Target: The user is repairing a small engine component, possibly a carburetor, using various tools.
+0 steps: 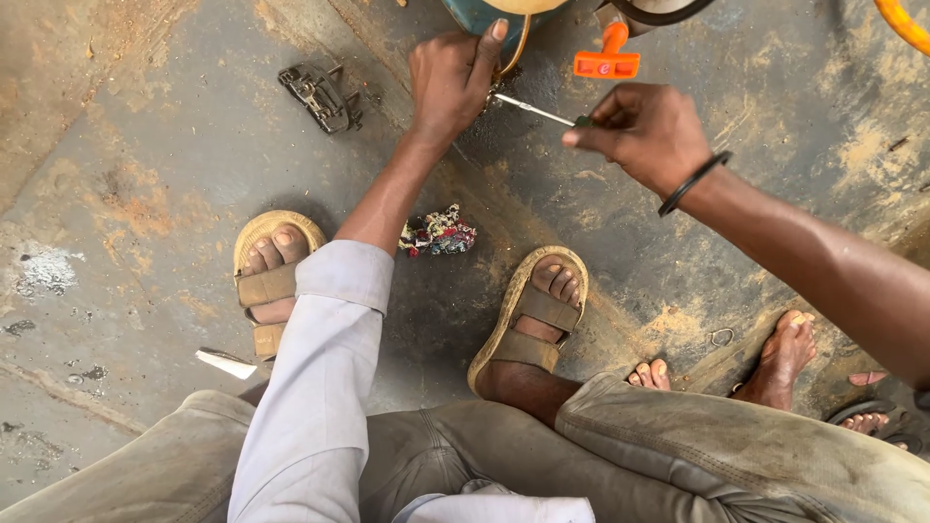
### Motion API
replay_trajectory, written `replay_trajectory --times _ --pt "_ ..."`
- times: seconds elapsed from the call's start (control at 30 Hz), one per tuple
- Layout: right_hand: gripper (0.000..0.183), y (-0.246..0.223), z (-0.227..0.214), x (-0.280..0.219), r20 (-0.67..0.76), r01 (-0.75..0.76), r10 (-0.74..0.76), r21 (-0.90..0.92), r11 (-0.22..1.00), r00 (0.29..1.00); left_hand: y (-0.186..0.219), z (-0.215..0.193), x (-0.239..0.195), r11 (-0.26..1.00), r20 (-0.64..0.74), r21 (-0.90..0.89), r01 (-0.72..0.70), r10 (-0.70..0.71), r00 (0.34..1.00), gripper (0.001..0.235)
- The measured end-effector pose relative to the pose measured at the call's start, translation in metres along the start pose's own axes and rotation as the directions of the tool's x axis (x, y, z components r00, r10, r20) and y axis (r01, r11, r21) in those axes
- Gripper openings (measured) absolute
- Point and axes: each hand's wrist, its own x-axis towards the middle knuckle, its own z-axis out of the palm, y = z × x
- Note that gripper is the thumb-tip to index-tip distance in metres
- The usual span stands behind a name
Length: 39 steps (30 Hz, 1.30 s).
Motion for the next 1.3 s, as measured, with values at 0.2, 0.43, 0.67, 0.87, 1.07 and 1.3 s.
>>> replay_trajectory --times 0.2,0.43,0.67,0.87,1.07,1.3 --pt "0.049 0.024 0.0 0.016 0.251 -0.312 0.226 0.386 0.868 0.941 0.008 -0.004 0.002 1.0 -0.024 0.001 -0.016 0.016 1.0 0.065" --pt "0.045 0.007 -0.002 0.003 0.011 0.065 -0.064 -0.036 0.997 0.998 -0.006 0.005 -0.003 1.0 -0.014 -0.002 -0.017 0.017 1.0 0.063" --pt "0.044 0.034 0.0 0.017 0.353 -0.418 0.262 0.503 0.756 0.898 0.005 0.0 0.003 0.999 -0.013 -0.035 -0.017 0.016 1.0 0.06" --pt "0.037 0.018 0.009 -0.009 -0.157 0.354 -0.391 -0.216 0.91 0.907 -0.002 0.0 0.0 1.0 0.011 -0.028 0.013 -0.013 1.0 0.059" --pt "0.026 0.025 0.015 -0.003 -0.123 0.549 -0.557 -0.096 0.83 0.821 -0.001 0.001 -0.004 0.998 0.048 -0.03 0.054 -0.052 0.997 0.052" --pt "0.034 0.002 -0.007 0.005 0.43 -0.338 0.113 0.493 0.802 0.896 0.006 -0.009 0.003 0.984 0.109 -0.049 0.172 -0.166 0.98 0.046"
